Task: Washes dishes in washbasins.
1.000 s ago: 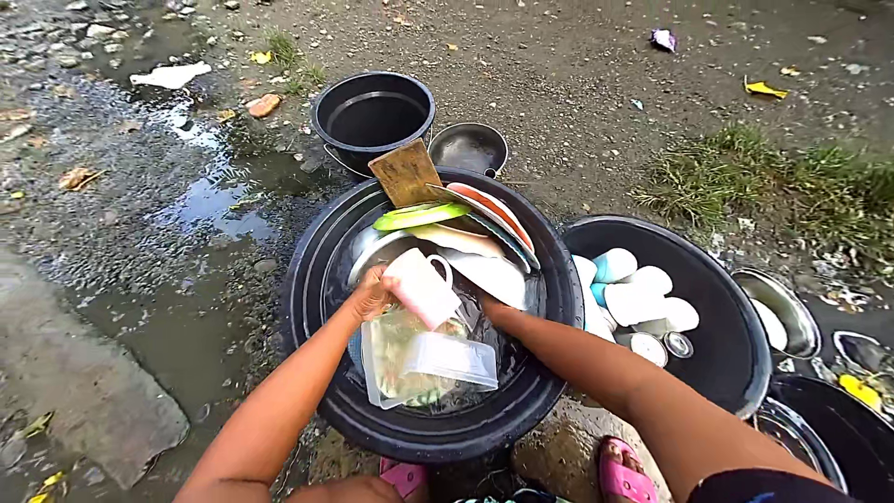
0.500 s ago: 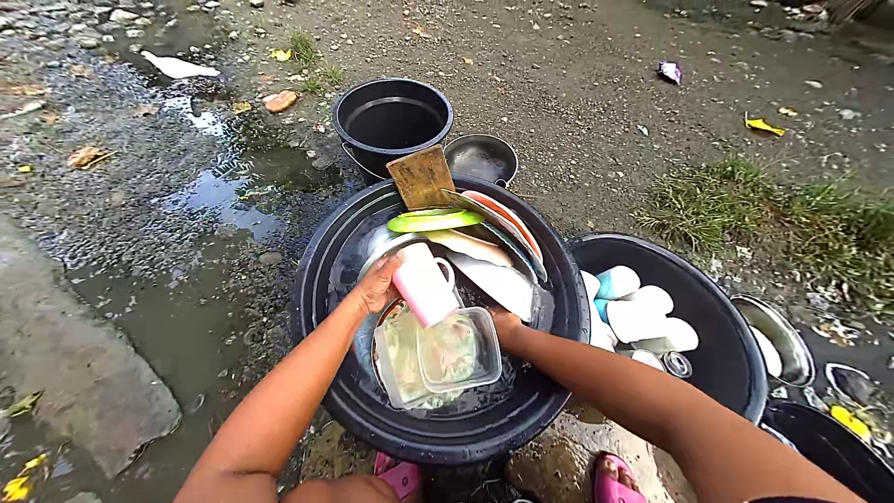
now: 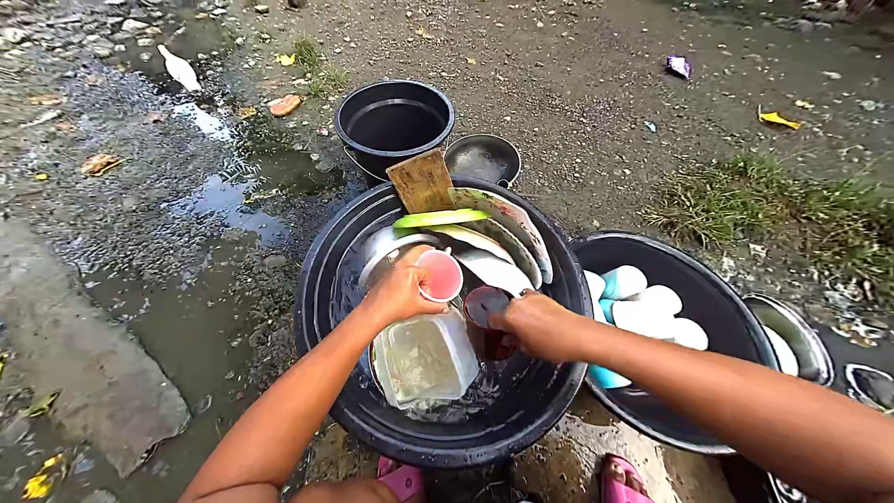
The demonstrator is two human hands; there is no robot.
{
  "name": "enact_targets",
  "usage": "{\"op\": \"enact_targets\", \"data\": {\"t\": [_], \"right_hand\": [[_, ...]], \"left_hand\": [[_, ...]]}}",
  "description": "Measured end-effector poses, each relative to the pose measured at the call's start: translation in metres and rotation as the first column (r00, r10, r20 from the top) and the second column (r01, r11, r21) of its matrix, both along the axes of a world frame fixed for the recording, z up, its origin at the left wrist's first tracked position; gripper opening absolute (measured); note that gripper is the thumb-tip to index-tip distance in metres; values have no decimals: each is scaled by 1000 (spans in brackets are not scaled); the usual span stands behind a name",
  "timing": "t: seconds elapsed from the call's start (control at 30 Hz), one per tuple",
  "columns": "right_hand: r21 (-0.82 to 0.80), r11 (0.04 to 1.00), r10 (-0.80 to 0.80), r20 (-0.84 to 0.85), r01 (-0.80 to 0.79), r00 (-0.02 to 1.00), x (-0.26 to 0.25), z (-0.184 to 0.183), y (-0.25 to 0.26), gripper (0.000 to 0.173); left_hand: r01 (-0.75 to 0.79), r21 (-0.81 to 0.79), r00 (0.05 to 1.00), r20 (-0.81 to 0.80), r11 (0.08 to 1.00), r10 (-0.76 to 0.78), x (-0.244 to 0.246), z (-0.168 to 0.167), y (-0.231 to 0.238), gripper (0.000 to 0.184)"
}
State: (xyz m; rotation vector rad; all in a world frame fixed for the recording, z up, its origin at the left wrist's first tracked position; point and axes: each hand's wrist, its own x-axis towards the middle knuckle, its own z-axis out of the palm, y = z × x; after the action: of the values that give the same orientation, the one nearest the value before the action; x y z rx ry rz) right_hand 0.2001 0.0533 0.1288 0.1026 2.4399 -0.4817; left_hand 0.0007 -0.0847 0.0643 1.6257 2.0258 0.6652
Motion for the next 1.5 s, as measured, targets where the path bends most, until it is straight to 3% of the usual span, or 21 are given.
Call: {"op": "enact_targets", "data": {"t": [0.1,0.2,0.3,0.37,0.43,0.5,0.53,0.57,0.63,0.67,0.73,0.8,0.83,0.9,1.0,1.1,1.17,1.23,1.33,1.43,1.5], "right_hand": [[-340,940,-81,-220,1,972,0,18,17,14],[-666,743,-262,-190,72,946,-9,17,27,19],[-945,254,-477,61,204,877,-19,-2,21,21],[-983,-59,-485,179,172,856,-24,-16,16,28],[-957,-262,-488,244,125,838,-26,-25,12,29],[-932,-350,-530,278,91,801,-25,-25,13,29],[-935,-345,-565,276,82,777,-24,-23,16,27],[-949,-303,-605,260,85,752,-21,-19,21,27],[-978,-137,-681,209,158,702,-11,-9,34,26],[-973,-22,-721,174,229,671,-5,-3,40,25],[-869,307,-754,26,388,657,5,0,46,17],[-551,715,-595,-155,431,789,12,-7,45,17],[-359,834,-496,-151,420,855,12,-12,40,25],[-51,920,-390,-33,388,920,12,-27,23,34],[149,940,-323,92,308,942,13,-50,-7,29],[225,953,-244,172,203,954,12,-61,-32,22],[263,955,-193,205,136,960,9,-66,-41,23],[298,952,-136,233,63,963,8,-73,-49,23],[353,930,-4,280,-99,960,13,-97,-58,25],[396,887,86,360,-236,929,14,-116,-59,28],[406,862,119,423,-305,898,11,-120,-61,29]], "left_hand": [[100,69,995,-24,993,-99,0,-13,2,44],[142,165,987,48,976,-152,9,-13,7,35],[89,111,970,215,990,-111,18,-2,7,49],[85,237,971,200,968,-134,13,-31,3,43],[92,345,983,119,934,-141,9,-60,-3,44],[60,399,989,101,915,-109,10,-58,0,65],[6,374,981,176,927,-78,10,-50,5,69],[-53,383,972,231,922,-40,11,-42,10,60],[-172,391,949,311,904,46,8,-35,13,40],[-216,407,936,346,888,69,4,-39,14,42],[-335,433,873,477,837,103,0,-46,14,36],[-530,368,721,670,764,178,5,-46,16,24],[-622,276,604,764,732,225,9,-41,17,23],[-682,16,361,877,731,318,15,-24,16,34],[-590,-278,54,923,758,380,17,-10,15,48],[-337,-279,-207,954,899,218,2,-34,9,62],[-238,-302,-303,926,923,225,-5,-41,7,72],[-207,-349,-304,911,914,279,-7,-38,7,75],[-280,-427,-172,903,860,393,-5,-26,10,69],[-453,-433,105,842,779,529,2,-5,14,51],[-455,-361,327,782,814,530,4,6,12,36]]}}
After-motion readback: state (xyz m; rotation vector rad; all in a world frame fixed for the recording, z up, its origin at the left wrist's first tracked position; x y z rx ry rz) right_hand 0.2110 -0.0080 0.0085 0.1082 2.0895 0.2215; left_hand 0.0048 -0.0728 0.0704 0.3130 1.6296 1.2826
